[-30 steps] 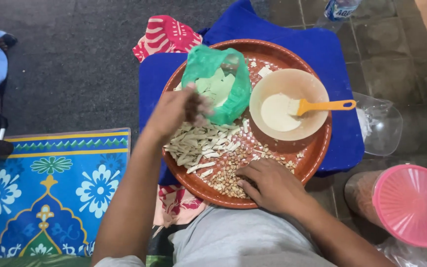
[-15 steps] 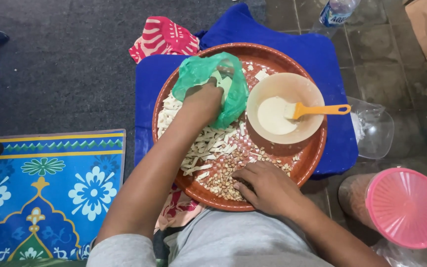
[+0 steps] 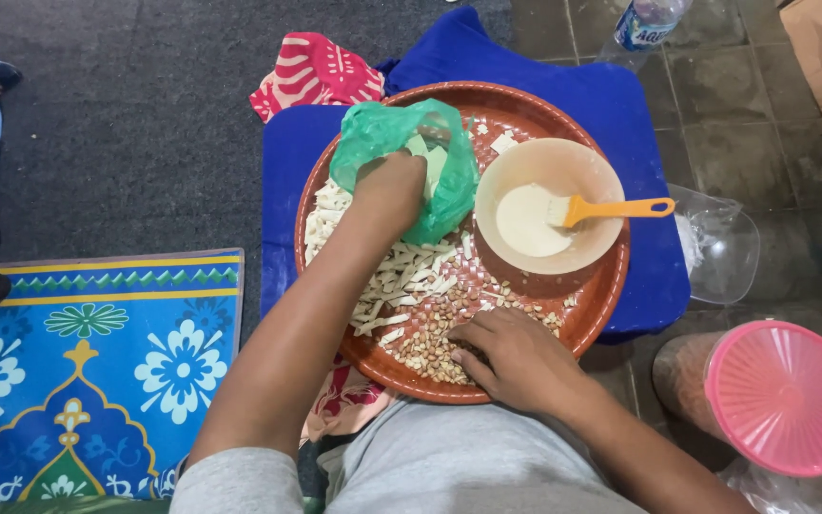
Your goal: Assembling small food wraps by placing filling on wrappers, brushing edges with liquid, and folding them.
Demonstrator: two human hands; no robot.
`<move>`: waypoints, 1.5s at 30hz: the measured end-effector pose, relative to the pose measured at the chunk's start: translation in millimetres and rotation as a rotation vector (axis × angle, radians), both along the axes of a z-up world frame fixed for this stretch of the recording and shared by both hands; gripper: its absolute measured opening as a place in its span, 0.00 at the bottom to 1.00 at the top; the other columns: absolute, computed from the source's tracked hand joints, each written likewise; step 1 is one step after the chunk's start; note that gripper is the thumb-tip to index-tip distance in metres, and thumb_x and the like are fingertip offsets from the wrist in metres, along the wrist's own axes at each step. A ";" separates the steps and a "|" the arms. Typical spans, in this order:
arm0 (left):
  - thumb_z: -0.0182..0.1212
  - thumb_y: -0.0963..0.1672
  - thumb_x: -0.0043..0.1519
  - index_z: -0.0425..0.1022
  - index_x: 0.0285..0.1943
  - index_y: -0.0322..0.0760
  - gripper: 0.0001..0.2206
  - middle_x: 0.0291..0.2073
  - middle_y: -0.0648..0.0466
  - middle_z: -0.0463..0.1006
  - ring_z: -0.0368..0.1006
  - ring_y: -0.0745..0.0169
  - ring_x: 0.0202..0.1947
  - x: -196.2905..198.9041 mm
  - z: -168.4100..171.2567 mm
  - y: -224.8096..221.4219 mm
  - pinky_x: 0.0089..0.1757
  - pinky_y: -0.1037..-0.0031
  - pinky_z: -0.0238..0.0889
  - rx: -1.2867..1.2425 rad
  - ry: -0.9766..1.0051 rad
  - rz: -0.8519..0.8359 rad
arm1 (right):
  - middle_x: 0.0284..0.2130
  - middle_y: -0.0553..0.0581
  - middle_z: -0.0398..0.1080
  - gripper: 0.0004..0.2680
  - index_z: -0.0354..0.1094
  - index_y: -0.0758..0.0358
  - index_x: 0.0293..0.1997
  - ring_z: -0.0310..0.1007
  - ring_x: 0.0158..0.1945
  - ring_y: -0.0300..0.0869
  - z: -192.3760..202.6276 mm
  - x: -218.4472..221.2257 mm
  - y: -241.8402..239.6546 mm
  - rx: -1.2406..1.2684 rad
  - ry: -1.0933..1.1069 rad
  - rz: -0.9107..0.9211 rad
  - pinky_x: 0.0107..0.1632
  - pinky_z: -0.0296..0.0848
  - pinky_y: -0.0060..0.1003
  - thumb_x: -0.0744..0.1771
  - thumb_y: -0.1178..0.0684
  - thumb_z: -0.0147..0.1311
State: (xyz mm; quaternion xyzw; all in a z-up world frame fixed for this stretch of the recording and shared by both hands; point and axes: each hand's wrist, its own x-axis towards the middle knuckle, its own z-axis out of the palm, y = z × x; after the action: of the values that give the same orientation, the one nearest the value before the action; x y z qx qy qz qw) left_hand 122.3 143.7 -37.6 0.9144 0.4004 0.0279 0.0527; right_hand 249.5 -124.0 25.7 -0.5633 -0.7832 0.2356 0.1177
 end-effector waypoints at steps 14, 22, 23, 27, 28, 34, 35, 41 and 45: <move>0.66 0.37 0.54 0.80 0.30 0.28 0.02 0.20 0.49 0.76 0.78 0.56 0.22 19.5 -64.9 64.2 0.21 0.63 0.70 0.370 -0.075 0.038 | 0.33 0.60 0.74 0.11 0.74 0.56 0.50 0.77 0.43 0.55 1.5 1.0 0.2 0.010 0.026 -0.007 0.52 0.71 0.50 0.68 0.46 0.51; 0.61 0.38 0.58 0.79 0.40 0.29 0.05 0.32 0.45 0.77 0.77 0.50 0.32 24.1 -22.7 63.3 0.32 0.57 0.68 0.100 -0.050 0.085 | 0.34 0.60 0.75 0.11 0.75 0.56 0.50 0.77 0.43 0.54 -0.9 2.5 0.3 0.000 0.044 0.000 0.53 0.70 0.50 0.68 0.45 0.51; 0.58 0.38 0.59 0.79 0.43 0.31 0.07 0.35 0.45 0.78 0.76 0.49 0.36 24.1 -16.2 59.6 0.36 0.57 0.67 0.059 -0.049 0.104 | 0.34 0.60 0.75 0.11 0.75 0.57 0.50 0.77 0.43 0.54 -1.4 2.4 0.0 0.002 0.045 0.000 0.53 0.70 0.50 0.68 0.45 0.51; 0.52 0.39 0.61 0.79 0.51 0.36 0.13 0.46 0.46 0.79 0.75 0.47 0.46 19.2 12.9 42.2 0.48 0.55 0.66 -0.056 -0.054 0.165 | 0.35 0.60 0.75 0.11 0.74 0.57 0.50 0.77 0.44 0.55 -1.5 2.6 0.3 0.012 0.039 0.006 0.54 0.70 0.50 0.68 0.45 0.52; 0.52 0.39 0.61 0.79 0.51 0.36 0.13 0.46 0.46 0.79 0.75 0.47 0.46 18.1 20.4 38.2 0.48 0.55 0.66 -0.056 -0.055 0.165 | 0.35 0.60 0.75 0.11 0.74 0.57 0.50 0.77 0.44 0.55 -1.7 2.5 0.3 0.012 0.038 0.005 0.54 0.70 0.50 0.68 0.45 0.52; 0.43 0.42 0.63 0.78 0.59 0.38 0.20 0.60 0.45 0.76 0.70 0.43 0.60 17.9 23.6 41.9 0.60 0.55 0.60 -0.337 -0.222 0.411 | 0.40 0.52 0.75 0.10 0.75 0.56 0.48 0.73 0.44 0.48 -7.4 -5.6 -5.2 0.054 0.029 -0.098 0.51 0.71 0.43 0.67 0.46 0.54; 0.45 0.41 0.63 0.73 0.64 0.35 0.20 0.63 0.42 0.71 0.65 0.42 0.64 17.5 22.4 42.0 0.63 0.54 0.55 -0.197 -0.224 0.341 | 0.40 0.52 0.75 0.10 0.75 0.56 0.48 0.73 0.44 0.48 -7.0 -5.8 -5.3 0.042 0.028 -0.100 0.51 0.71 0.43 0.67 0.46 0.53; 0.63 0.47 0.58 0.80 0.48 0.40 0.12 0.43 0.53 0.81 0.78 0.49 0.49 50.8 -12.0 77.4 0.49 0.60 0.67 -0.297 0.004 0.623 | 0.34 0.59 0.75 0.10 0.75 0.55 0.49 0.77 0.44 0.53 -2.5 -0.3 -0.7 -0.004 0.015 -0.013 0.53 0.71 0.49 0.68 0.46 0.52; 0.47 0.42 0.68 0.76 0.59 0.48 0.14 0.50 0.49 0.80 0.78 0.51 0.47 19.6 74.0 12.3 0.51 0.57 0.72 -0.338 -0.055 0.386 | 0.34 0.60 0.74 0.10 0.74 0.56 0.50 0.77 0.43 0.55 3.1 0.6 1.4 -0.021 0.018 0.006 0.52 0.71 0.50 0.68 0.46 0.51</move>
State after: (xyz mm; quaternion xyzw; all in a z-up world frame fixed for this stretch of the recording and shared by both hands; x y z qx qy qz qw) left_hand 141.9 156.0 36.4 0.7982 0.5649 -0.0049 0.2093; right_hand 250.1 -122.6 28.8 -0.5599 -0.7813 0.2493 0.1183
